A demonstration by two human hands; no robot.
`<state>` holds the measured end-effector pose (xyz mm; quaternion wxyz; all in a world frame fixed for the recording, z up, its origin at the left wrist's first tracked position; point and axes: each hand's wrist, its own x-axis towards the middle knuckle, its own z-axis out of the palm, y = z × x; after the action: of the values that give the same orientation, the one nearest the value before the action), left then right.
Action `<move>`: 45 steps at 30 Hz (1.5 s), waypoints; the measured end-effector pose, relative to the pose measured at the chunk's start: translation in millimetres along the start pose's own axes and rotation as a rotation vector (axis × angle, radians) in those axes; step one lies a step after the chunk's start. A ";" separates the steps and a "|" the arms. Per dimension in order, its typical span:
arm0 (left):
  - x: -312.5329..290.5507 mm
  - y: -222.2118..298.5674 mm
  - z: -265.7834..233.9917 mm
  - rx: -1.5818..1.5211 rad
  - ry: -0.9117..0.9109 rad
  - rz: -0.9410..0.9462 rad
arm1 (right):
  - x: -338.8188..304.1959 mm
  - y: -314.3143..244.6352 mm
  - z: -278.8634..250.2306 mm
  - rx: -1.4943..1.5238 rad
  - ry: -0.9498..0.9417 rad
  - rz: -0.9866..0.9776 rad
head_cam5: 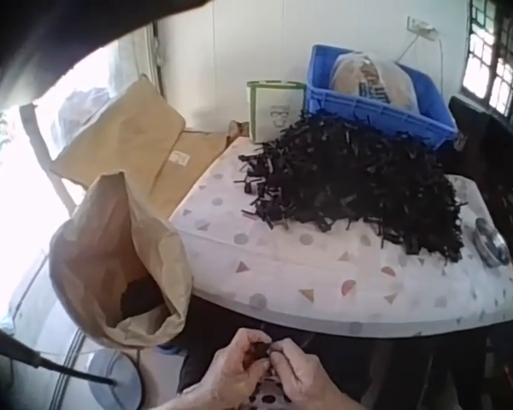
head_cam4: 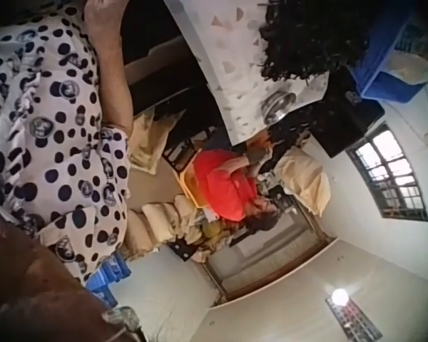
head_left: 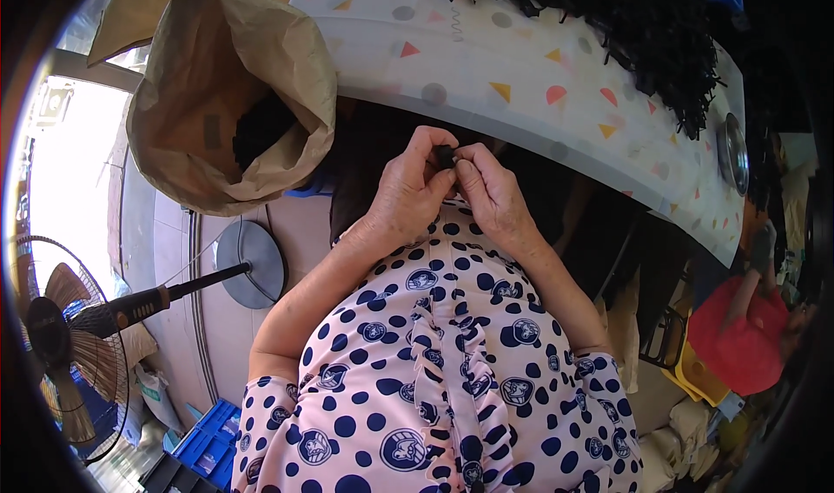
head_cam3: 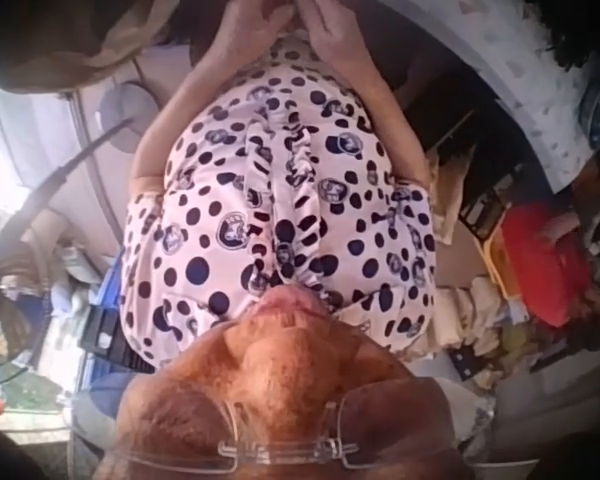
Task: Manual assembly of small black plastic components at a production workbench.
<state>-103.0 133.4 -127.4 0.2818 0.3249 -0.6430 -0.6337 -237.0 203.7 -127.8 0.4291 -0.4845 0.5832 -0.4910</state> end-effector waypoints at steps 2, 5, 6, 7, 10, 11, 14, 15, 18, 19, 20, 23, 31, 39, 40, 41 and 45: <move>-1.0 -3.6 -3.8 0.100 -0.004 0.001 | 1.0 -0.6 1.5 -0.018 -0.032 0.016; -2.8 -5.4 -6.0 0.221 -0.008 -0.014 | 1.9 -3.4 1.2 -0.098 -0.058 0.027; -3.3 -4.8 -6.3 0.243 -0.010 -0.031 | 2.5 -3.0 2.1 -0.101 -0.061 0.029; -4.3 -2.7 -6.3 0.240 -0.010 -0.033 | 3.3 -2.1 3.8 -0.132 -0.049 0.017; -7.2 0.9 -5.7 0.471 0.047 0.088 | 6.3 1.0 10.1 -0.167 -0.025 0.000; -7.4 -0.6 -5.5 0.517 0.072 0.126 | 6.9 2.2 11.9 -0.170 -0.010 -0.008; -6.3 -2.9 -4.5 0.591 0.105 0.189 | 9.0 7.3 14.1 -0.143 0.016 -0.021; -5.6 -3.2 -4.5 0.621 0.113 0.215 | 9.4 9.6 15.2 -0.143 0.018 -0.021; -4.2 -4.1 -5.5 0.602 0.092 0.255 | 7.3 12.8 15.5 -0.121 0.045 -0.078; -3.6 -2.3 -4.8 0.604 0.092 0.254 | 6.7 13.2 14.3 -0.072 0.056 -0.056; -2.6 1.8 -2.9 0.526 0.091 0.210 | 6.6 13.9 12.8 -0.023 0.068 -0.034; 1.7 3.5 -6.8 0.011 0.118 0.056 | 8.6 13.6 6.6 0.103 0.090 0.015; 4.7 4.3 -21.6 -0.784 0.024 -0.291 | 10.0 18.4 -8.2 0.387 0.063 0.042; 0.3 -2.3 -13.8 -0.696 -0.319 -0.286 | 13.0 13.3 -23.7 0.711 -0.212 0.224; 0.3 -3.2 -13.7 -0.681 -0.339 -0.282 | 12.7 15.2 -25.9 0.711 -0.212 0.223; 0.1 -2.9 -13.6 -0.666 -0.358 -0.276 | 13.3 18.3 -27.5 0.640 -0.216 0.242; -0.6 5.1 -9.2 -0.469 -0.288 -0.275 | 14.3 21.0 -24.7 0.406 -0.146 0.142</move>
<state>-95.8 128.0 -121.9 0.1665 0.2419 -0.4623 -0.8367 -266.5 194.5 -145.3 0.5923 -0.3803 0.4725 -0.5304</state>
